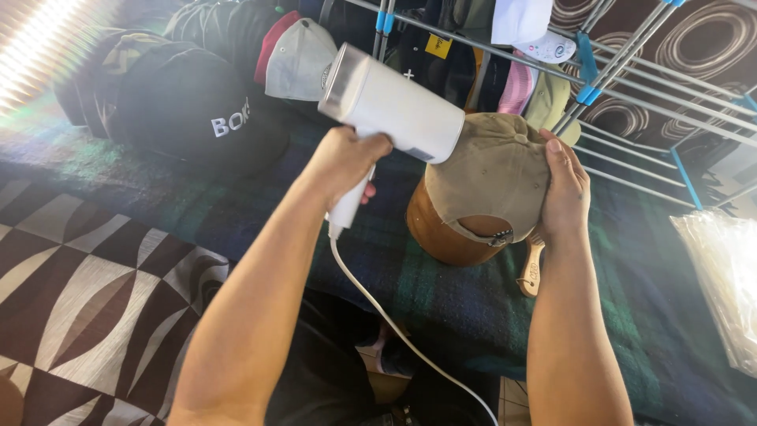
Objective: Cleaning and restoring a tan baseball cap using a brush and a handheld steamer.
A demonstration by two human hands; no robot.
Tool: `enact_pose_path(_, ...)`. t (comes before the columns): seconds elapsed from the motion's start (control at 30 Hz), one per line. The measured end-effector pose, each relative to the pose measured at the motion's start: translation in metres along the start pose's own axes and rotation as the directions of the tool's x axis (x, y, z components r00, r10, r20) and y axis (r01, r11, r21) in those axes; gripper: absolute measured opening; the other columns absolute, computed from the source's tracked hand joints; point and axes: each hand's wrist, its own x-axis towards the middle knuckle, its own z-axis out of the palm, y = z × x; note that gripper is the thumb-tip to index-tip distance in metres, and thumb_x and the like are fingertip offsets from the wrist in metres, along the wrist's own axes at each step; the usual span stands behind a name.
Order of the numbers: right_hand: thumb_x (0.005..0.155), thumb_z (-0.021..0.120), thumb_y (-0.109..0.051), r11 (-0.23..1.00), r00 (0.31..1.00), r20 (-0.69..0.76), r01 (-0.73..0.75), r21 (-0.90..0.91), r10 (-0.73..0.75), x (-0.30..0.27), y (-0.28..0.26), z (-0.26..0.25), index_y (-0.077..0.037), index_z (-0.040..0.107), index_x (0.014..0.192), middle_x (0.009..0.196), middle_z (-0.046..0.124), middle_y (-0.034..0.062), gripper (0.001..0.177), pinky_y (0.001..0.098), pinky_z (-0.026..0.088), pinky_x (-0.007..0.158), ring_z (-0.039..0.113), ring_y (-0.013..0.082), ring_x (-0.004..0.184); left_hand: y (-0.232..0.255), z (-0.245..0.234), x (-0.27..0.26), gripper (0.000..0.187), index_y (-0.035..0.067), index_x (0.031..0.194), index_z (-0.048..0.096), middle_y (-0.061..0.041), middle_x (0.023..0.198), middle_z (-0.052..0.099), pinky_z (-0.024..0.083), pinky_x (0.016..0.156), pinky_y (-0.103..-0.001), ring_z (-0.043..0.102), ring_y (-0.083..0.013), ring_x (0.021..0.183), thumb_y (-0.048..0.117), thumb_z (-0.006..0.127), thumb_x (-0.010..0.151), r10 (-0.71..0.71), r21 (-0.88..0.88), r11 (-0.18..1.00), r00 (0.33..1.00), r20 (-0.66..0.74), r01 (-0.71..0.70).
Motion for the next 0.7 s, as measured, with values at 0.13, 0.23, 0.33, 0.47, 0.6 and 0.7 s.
enact_pose_path(0.13,0.106,0.063,-0.039,1.0,1.0,0.005,0.014,-0.026,-0.014,0.007,0.007,-0.005,-0.015,0.068,0.134,0.108,0.066,0.0109,0.038,0.0298,0.063,0.076,0.071,0.0151,0.091,-0.031,0.009,-0.007,0.043,-0.012,0.101,0.062,-0.02,0.062,0.062,0.061,0.036,-0.04,0.067,-0.0296,0.044,0.025,0.068,0.079,-0.067,-0.126,0.99,0.998,-0.005,0.066)
enact_pose_path(0.23,0.106,0.063,-0.041,0.999,1.0,0.008,0.015,-0.032,-0.014,0.005,0.007,-0.003,-0.015,0.067,0.135,0.108,0.066,0.0107,0.039,0.0301,0.063,0.077,0.071,0.0143,0.09,-0.044,0.012,-0.011,0.043,-0.011,0.105,0.062,-0.018,0.063,0.062,0.061,0.036,-0.036,0.067,-0.0263,0.044,0.025,0.068,0.082,-0.099,-0.161,0.982,0.995,-0.017,0.095)
enact_pose_path(0.33,0.105,0.063,-0.04,1.0,1.0,-0.013,0.025,-0.012,-0.025,0.001,0.001,0.004,-0.015,0.069,0.132,0.104,0.066,0.0091,0.038,0.0286,0.063,0.079,0.07,0.0126,0.089,-0.046,0.012,-0.018,0.039,-0.012,0.101,0.061,-0.017,0.062,0.061,0.061,0.037,-0.034,0.067,-0.0254,0.045,0.023,0.066,0.084,-0.097,-0.174,0.98,0.995,-0.017,0.092)
enact_pose_path(0.47,0.104,0.063,-0.04,0.999,1.0,-0.023,0.018,-0.037,-0.019,-0.006,-0.008,0.005,-0.016,0.07,0.132,0.102,0.067,0.0077,0.037,0.028,0.063,0.078,0.069,0.0117,0.086,-0.053,0.011,-0.025,0.037,-0.011,0.099,0.062,-0.016,0.061,0.062,0.061,0.037,-0.034,0.066,-0.0245,0.044,0.024,0.065,0.085,-0.124,-0.127,0.985,0.992,-0.014,0.121)
enact_pose_path(0.6,0.103,0.065,-0.04,0.999,0.999,-0.034,0.034,-0.028,-0.035,0.005,0.006,-0.003,-0.016,0.071,0.13,0.102,0.067,0.008,0.036,0.028,0.062,0.079,0.069,0.0119,0.087,-0.074,0.004,-0.023,0.04,-0.011,0.101,0.062,-0.019,0.065,0.061,0.061,0.041,-0.037,0.068,-0.0271,0.05,0.025,0.067,0.084,-0.181,-0.084,0.98,0.983,0.005,0.181)
enact_pose_path(0.7,0.105,0.063,-0.041,0.995,0.999,-0.003,0.031,-0.099,-0.032,0.003,-0.001,-0.003,-0.015,0.068,0.134,0.112,0.065,0.0124,0.039,0.0336,0.06,0.086,0.067,0.0164,0.095,-0.039,-0.022,-0.034,0.046,-0.014,0.102,0.064,-0.021,0.069,0.067,0.063,0.048,-0.041,0.07,-0.0281,0.052,0.027,0.067,0.081,-0.095,0.278,0.956,0.995,-0.004,0.092)
